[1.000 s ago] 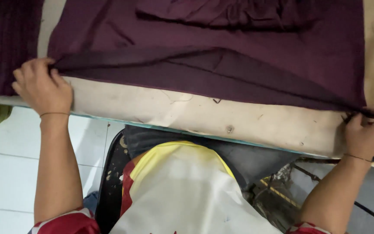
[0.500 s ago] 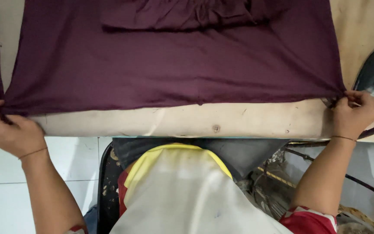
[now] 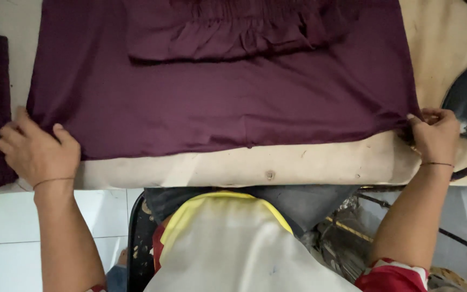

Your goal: Trimming loose threads from purple garments with a thread clipper and folding them on a workbench.

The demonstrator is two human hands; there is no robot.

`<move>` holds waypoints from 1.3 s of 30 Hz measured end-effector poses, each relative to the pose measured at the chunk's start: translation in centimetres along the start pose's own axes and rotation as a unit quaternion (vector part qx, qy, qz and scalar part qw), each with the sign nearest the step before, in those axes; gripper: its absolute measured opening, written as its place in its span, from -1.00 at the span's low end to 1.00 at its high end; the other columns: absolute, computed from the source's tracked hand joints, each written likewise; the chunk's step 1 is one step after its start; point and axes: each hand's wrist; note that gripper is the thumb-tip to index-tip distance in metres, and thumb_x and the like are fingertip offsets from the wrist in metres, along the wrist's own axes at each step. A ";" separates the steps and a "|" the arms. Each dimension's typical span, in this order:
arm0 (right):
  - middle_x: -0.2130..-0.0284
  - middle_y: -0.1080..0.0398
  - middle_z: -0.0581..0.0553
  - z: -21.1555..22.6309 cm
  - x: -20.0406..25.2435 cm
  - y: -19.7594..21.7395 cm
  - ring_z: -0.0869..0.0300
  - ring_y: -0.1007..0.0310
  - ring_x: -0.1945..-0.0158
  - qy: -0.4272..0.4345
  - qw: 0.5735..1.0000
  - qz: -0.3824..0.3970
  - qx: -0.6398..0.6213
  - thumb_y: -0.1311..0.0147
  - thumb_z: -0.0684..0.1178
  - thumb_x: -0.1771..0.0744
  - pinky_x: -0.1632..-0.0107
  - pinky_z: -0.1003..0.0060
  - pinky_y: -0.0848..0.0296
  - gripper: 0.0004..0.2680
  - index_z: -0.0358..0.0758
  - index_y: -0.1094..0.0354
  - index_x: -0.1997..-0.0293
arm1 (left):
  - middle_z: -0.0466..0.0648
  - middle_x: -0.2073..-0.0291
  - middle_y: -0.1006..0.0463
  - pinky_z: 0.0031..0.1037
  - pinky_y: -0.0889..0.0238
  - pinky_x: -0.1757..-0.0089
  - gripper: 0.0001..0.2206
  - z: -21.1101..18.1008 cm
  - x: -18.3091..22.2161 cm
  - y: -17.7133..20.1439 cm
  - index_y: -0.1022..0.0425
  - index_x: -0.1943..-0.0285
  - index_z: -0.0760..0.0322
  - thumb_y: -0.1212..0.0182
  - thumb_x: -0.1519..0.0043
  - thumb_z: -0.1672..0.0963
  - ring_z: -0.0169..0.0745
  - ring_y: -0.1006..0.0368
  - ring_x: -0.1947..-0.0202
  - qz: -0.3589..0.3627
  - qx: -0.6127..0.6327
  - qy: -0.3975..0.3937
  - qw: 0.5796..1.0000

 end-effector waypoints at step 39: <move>-0.08 -0.30 -0.62 15.3 0.8 -8.4 -0.38 -0.29 -0.14 0.262 0.960 -0.095 -0.017 0.07 -0.33 -0.22 -0.23 -0.09 -0.26 -0.55 -0.64 -0.09 -0.28 | 0.27 0.11 -0.56 0.10 -0.41 0.23 -0.71 -8.4 -28.5 -10.0 -0.43 0.00 0.43 -0.13 -0.09 0.22 0.48 -0.52 0.23 0.121 0.133 -0.040 0.983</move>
Point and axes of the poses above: each hand's wrist, its own x-axis away from the middle knuckle, its own y-axis out of the back of the hand, z = x × y
